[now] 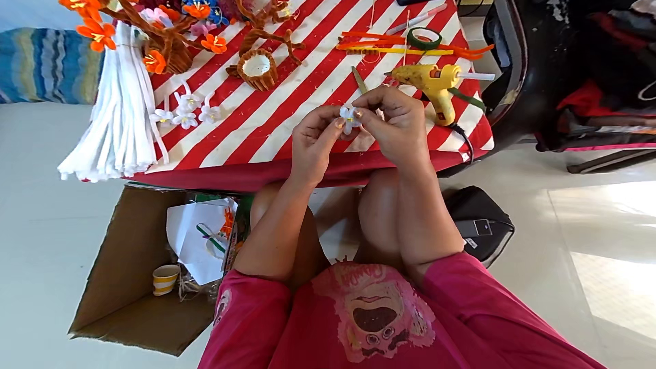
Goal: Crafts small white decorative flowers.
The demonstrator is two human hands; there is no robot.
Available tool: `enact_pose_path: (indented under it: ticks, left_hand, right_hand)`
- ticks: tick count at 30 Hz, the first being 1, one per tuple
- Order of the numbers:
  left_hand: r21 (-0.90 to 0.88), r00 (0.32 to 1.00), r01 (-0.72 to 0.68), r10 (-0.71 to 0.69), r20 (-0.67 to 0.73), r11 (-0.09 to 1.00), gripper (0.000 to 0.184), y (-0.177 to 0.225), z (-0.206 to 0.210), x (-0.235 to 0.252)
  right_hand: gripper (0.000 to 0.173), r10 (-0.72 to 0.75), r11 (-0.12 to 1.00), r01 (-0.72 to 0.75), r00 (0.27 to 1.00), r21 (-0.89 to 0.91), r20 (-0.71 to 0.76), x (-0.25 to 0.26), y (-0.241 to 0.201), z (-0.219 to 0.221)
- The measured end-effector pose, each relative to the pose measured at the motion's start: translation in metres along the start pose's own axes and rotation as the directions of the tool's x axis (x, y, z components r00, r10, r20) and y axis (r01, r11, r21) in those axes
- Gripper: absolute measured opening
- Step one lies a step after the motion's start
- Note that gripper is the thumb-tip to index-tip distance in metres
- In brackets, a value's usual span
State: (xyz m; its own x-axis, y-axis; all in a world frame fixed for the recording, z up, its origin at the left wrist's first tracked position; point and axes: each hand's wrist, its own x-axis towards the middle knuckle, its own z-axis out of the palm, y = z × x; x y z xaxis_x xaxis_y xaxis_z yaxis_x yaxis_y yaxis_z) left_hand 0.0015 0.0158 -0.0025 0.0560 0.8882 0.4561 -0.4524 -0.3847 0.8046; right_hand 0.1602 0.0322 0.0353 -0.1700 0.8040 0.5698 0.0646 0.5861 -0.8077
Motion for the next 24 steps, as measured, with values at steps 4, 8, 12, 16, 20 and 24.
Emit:
enact_pose_path:
  ticks: [4, 8, 12, 16, 20, 24]
  left_hand:
    - [-0.058, 0.992, 0.105, -0.109, -0.07, 0.993, 0.019, 0.005, 0.002, 0.001]
    - [-0.198, 0.981, 0.171, -0.185, -0.056, 0.965, 0.022, 0.009, 0.001, 0.002]
    - [-0.257, 0.977, 0.202, -0.214, -0.018, 0.945, 0.024, 0.01, 0.0, 0.003]
    - [-0.275, 0.976, 0.21, -0.22, -0.006, 0.938, 0.025, 0.011, 0.001, 0.003]
    - [-0.292, 0.97, 0.234, -0.241, 0.011, 0.928, 0.027, 0.012, 0.002, 0.002]
    - [-0.314, 0.966, 0.249, -0.256, 0.019, 0.916, 0.028, 0.012, 0.004, 0.001]
  right_hand:
    - [0.015, 0.005, 0.998, -0.004, 1.0, -0.065, 0.015, 0.0, 0.0, -0.003]
    - [0.015, -0.023, 0.985, 0.041, 0.994, -0.166, 0.11, 0.002, -0.001, -0.012]
    - [0.013, 0.011, 0.99, 0.007, 0.992, -0.144, 0.124, 0.003, -0.001, -0.016]
    - [0.011, 0.01, 0.992, 0.006, 0.992, -0.128, 0.126, 0.003, -0.001, -0.018]
    - [0.012, 0.013, 0.991, 0.003, 0.992, -0.131, 0.124, 0.002, 0.0, -0.019]
    - [0.012, 0.024, 0.99, -0.006, 0.992, -0.138, 0.127, 0.003, 0.003, -0.017]
